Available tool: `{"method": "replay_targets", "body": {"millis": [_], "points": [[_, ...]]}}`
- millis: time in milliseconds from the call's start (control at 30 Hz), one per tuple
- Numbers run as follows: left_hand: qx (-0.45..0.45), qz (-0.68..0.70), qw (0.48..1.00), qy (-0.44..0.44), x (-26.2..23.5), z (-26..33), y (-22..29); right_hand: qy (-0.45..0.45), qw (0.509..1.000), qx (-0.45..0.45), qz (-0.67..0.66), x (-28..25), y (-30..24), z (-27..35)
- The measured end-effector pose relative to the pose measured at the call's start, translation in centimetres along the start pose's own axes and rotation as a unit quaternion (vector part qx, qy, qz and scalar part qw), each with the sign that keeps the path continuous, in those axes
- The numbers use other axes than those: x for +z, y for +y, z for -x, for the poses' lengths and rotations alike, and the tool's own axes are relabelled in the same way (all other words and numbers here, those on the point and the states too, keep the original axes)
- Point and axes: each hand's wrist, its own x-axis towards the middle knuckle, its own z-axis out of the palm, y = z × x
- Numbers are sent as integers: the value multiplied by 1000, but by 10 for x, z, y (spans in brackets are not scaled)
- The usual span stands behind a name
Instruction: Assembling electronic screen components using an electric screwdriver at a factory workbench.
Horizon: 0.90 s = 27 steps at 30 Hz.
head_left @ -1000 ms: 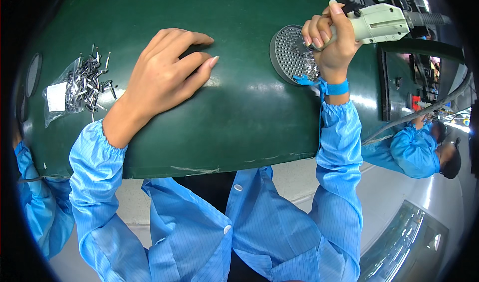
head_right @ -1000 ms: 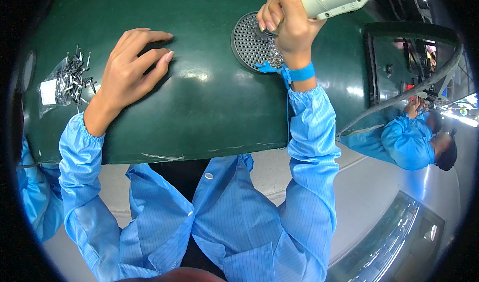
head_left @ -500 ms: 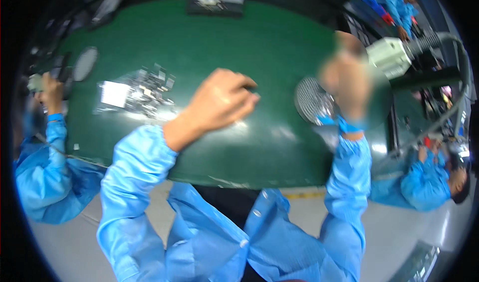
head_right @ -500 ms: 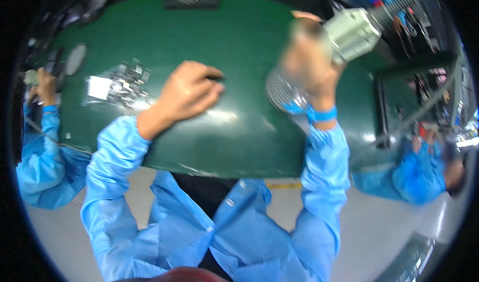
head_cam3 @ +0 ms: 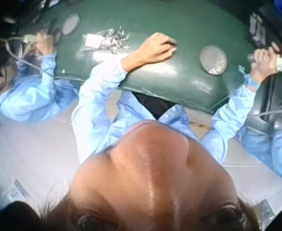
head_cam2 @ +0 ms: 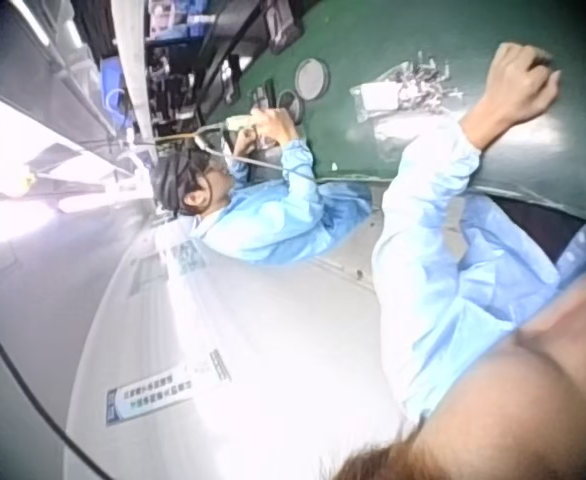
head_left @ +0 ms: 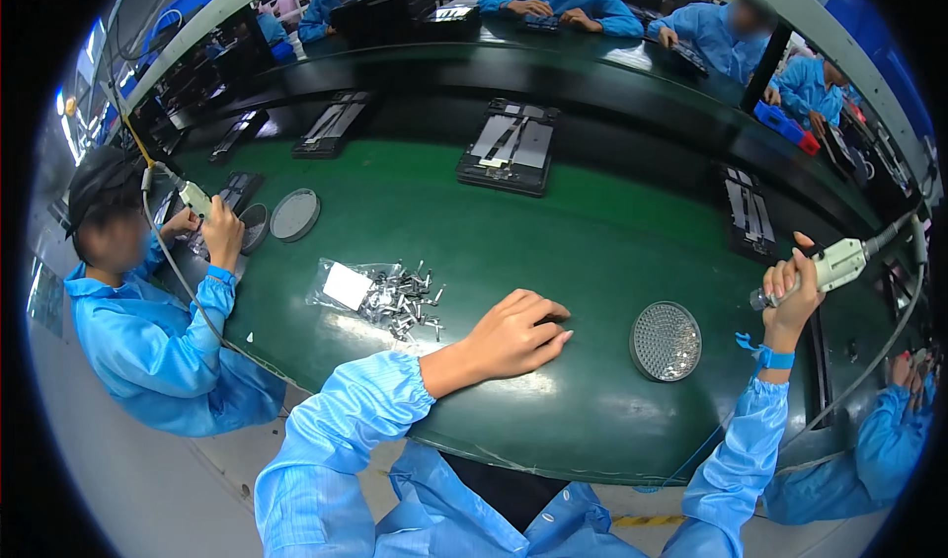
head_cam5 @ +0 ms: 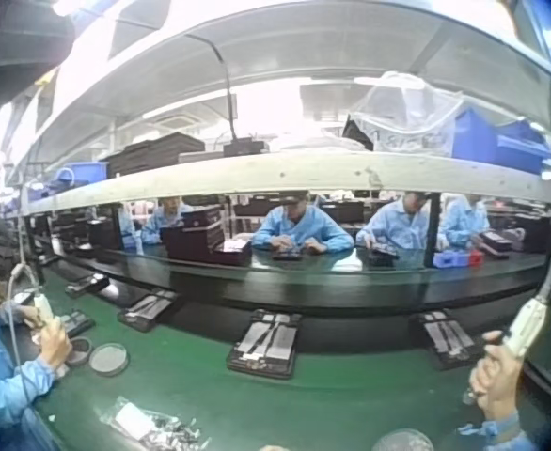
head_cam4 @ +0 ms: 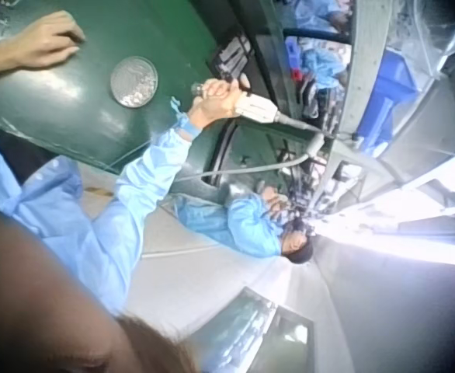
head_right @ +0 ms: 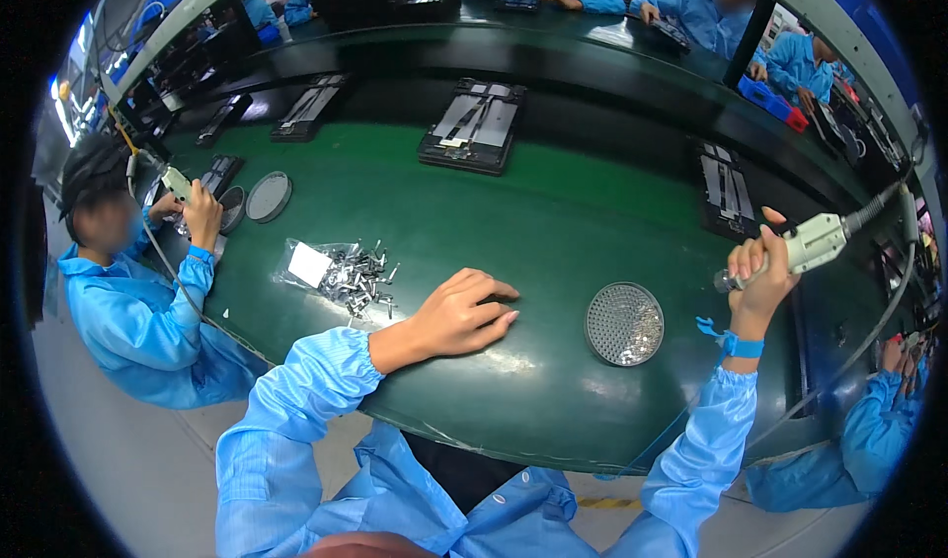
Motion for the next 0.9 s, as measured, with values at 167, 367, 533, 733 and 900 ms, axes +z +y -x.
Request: {"method": "replay_targets", "body": {"millis": [167,367,533,733,900], "points": [[9,-6,1000,-11,-1,-5,0,-1,1000,6,20,-27,3,5],[5,-2,1000,-5,1,-1,1,-83,996,12,38,1,17,39],[2,1,1000,-12,1,-4,4,-142,988,34,44,36,24,67],[5,10,1000,-4,1,-3,4,-147,986,56,61,58,33,71],[3,14,1000,-17,-5,-5,2,-187,978,58,70,100,38,73]]}}
